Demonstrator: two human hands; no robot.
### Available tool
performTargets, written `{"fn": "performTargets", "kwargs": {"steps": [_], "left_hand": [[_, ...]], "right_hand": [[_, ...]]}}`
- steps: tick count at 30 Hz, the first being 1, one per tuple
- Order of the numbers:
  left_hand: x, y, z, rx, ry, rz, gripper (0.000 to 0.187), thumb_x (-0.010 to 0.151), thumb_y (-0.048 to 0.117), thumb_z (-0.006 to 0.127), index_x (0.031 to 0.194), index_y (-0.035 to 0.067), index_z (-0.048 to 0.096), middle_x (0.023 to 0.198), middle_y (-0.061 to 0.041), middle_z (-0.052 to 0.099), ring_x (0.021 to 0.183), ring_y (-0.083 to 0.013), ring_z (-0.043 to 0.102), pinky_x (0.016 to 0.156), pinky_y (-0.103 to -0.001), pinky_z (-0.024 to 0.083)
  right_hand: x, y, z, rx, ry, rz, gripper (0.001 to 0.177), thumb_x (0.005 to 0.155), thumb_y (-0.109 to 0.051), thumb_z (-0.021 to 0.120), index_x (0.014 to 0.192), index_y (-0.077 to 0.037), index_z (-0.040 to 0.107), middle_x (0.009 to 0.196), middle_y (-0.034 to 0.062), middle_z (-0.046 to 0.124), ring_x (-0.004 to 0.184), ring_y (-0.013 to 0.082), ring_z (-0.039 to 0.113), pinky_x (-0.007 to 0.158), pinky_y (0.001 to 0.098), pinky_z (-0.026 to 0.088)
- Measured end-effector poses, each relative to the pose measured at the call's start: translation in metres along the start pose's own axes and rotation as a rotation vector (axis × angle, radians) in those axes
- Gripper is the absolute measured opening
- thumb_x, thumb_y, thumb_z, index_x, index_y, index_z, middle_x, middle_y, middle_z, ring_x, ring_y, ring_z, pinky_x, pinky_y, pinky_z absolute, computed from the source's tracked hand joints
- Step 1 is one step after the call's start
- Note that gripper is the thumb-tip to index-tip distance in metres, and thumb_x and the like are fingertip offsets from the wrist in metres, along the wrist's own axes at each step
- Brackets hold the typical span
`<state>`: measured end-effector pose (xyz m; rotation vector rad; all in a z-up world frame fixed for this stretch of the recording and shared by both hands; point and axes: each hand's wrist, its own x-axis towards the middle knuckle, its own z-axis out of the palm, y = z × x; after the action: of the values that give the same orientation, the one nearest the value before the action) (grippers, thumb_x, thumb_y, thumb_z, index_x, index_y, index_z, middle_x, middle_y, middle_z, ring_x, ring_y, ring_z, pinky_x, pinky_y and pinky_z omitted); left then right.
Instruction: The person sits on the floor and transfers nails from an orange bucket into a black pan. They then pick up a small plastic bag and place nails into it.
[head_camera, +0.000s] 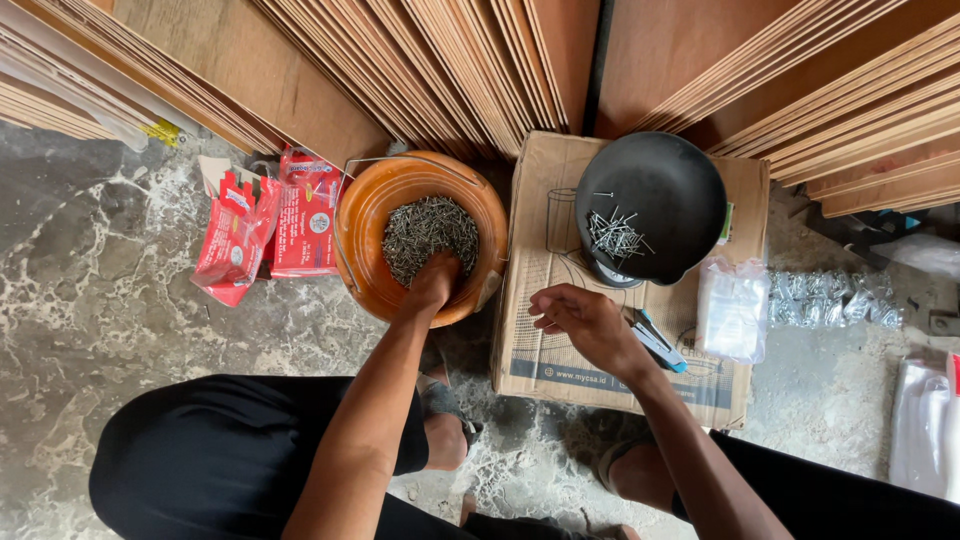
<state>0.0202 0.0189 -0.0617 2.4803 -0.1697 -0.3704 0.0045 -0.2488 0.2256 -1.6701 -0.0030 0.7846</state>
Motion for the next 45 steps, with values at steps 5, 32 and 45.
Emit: {"fn": "performTargets", "kwargs": {"steps": [5, 32, 45], "left_hand": [[-0.03, 0.066, -0.062, 0.054, -0.021, -0.043, 0.018, 0.082, 0.008, 0.055, 0.097, 0.006, 0.066, 0.096, -0.017, 0.058, 0.091, -0.0368, 0.057, 0.072, -0.044, 0.054], [-0.019, 0.048, -0.031, 0.238, 0.157, -0.074, 0.028, 0.077, -0.008, 0.057, 0.103, 0.003, 0.057, 0.092, -0.016, 0.056, 0.091, -0.0325, 0.057, 0.071, -0.039, 0.052], [0.013, 0.225, -0.132, -0.26, 0.74, 0.22, 0.008, 0.084, 0.001, 0.057, 0.088, 0.004, 0.062, 0.08, -0.013, 0.062, 0.074, -0.0261, 0.063, 0.064, -0.029, 0.053]], "right_hand": [[0.001, 0.002, 0.002, -0.027, -0.021, 0.018, 0.023, 0.089, -0.01, 0.052, 0.106, 0.002, 0.061, 0.092, 0.0216, 0.066, 0.086, 0.0268, 0.066, 0.081, 0.0388, 0.054], [-0.006, 0.004, -0.004, -0.118, -0.025, -0.032, 0.023, 0.09, -0.006, 0.048, 0.108, 0.002, 0.059, 0.095, 0.0238, 0.065, 0.089, 0.0313, 0.066, 0.082, 0.0427, 0.053], [-0.028, -0.045, -0.049, 0.069, 0.341, -0.231, 0.023, 0.095, -0.008, 0.043, 0.113, 0.001, 0.054, 0.101, 0.0238, 0.058, 0.094, 0.0303, 0.061, 0.085, 0.0415, 0.05]]}}
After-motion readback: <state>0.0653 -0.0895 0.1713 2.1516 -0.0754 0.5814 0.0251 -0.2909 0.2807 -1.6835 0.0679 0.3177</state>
